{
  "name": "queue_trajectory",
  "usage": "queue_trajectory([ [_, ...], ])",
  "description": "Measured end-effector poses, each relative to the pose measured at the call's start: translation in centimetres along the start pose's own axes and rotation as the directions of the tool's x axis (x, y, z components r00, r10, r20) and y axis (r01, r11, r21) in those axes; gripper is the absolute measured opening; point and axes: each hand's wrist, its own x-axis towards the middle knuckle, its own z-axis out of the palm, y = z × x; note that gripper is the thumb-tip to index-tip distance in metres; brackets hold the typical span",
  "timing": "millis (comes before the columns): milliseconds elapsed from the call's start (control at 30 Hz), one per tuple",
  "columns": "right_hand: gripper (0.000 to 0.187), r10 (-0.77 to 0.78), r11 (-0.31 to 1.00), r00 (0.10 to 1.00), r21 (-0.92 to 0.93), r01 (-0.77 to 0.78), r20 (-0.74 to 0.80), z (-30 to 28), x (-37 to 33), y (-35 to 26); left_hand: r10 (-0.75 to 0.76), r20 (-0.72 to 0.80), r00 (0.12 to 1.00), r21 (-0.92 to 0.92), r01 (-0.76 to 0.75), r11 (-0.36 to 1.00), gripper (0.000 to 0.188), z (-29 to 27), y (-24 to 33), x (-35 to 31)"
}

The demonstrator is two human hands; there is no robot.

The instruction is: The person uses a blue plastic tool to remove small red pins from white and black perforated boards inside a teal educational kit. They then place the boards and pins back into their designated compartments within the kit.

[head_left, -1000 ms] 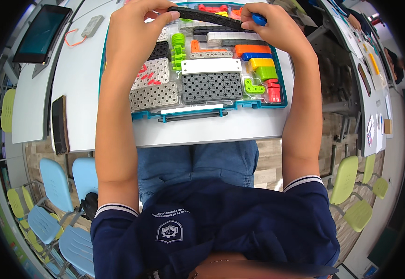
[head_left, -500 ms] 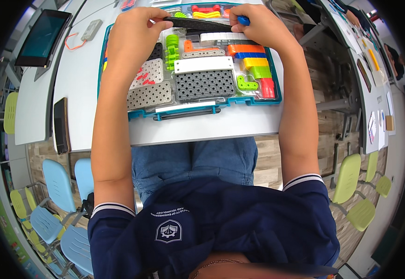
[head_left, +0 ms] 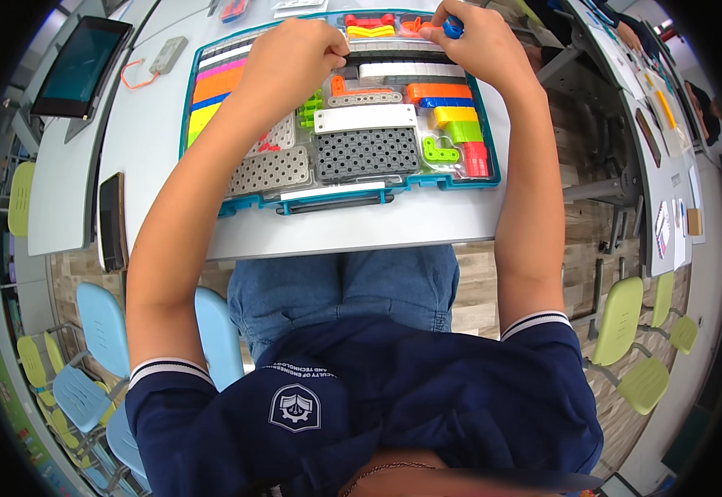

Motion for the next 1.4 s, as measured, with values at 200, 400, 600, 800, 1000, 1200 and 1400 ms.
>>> queue_trajectory([
  [200, 0.032, 0.029, 0.996, 0.993, -0.081, -0.038, -0.118, 1.2, 0.4, 2.4, 0.105, -0.024, 0.994, -0.021, -0.105, 0.994, 0.02, 1.4, -0.2, 0.2],
  [400, 0.03, 0.158, 0.983, 0.971, -0.06, -0.171, -0.182, 1.4, 0.3, 4.2, 0.152, 0.06, 0.986, -0.027, -0.151, 0.988, 0.029, -0.1, -0.3, 0.3],
  [600, 0.028, 0.219, 0.945, 0.943, -0.186, -0.269, -0.249, 2.8, 0.5, 6.5, -0.084, 0.045, 0.995, -0.125, 0.089, 0.988, 0.02, -0.5, -4.8, 5.6],
  [800, 0.023, 0.224, 0.911, 0.907, -0.253, -0.325, -0.357, 5.3, 0.0, 9.0, 0.197, -0.09, 0.976, 0.324, -0.158, 0.933, 0.026, 3.5, -11.1, 14.5],
  [1000, 0.021, 0.138, 0.934, 0.848, -0.217, -0.283, -0.512, 7.7, 0.4, 9.2, 0.135, 0.188, 0.973, 0.588, -0.221, 0.778, 0.04, 7.6, -17.0, 21.3],
  [1200, 0.016, 0.168, 0.941, 0.857, -0.179, -0.286, -0.488, 7.9, 0.5, 9.3, 0.072, 0.24, 0.968, 0.509, -0.188, 0.84, 0.064, 10.8, -19.2, 23.5],
  [1400, 0.026, 0.135, 0.946, 0.864, -0.195, -0.258, -0.485, 8.1, 0.5, 9.1, 0.041, 0.27, 0.962, 0.364, -0.141, 0.921, 0.042, 11.0, -18.8, 24.9],
])
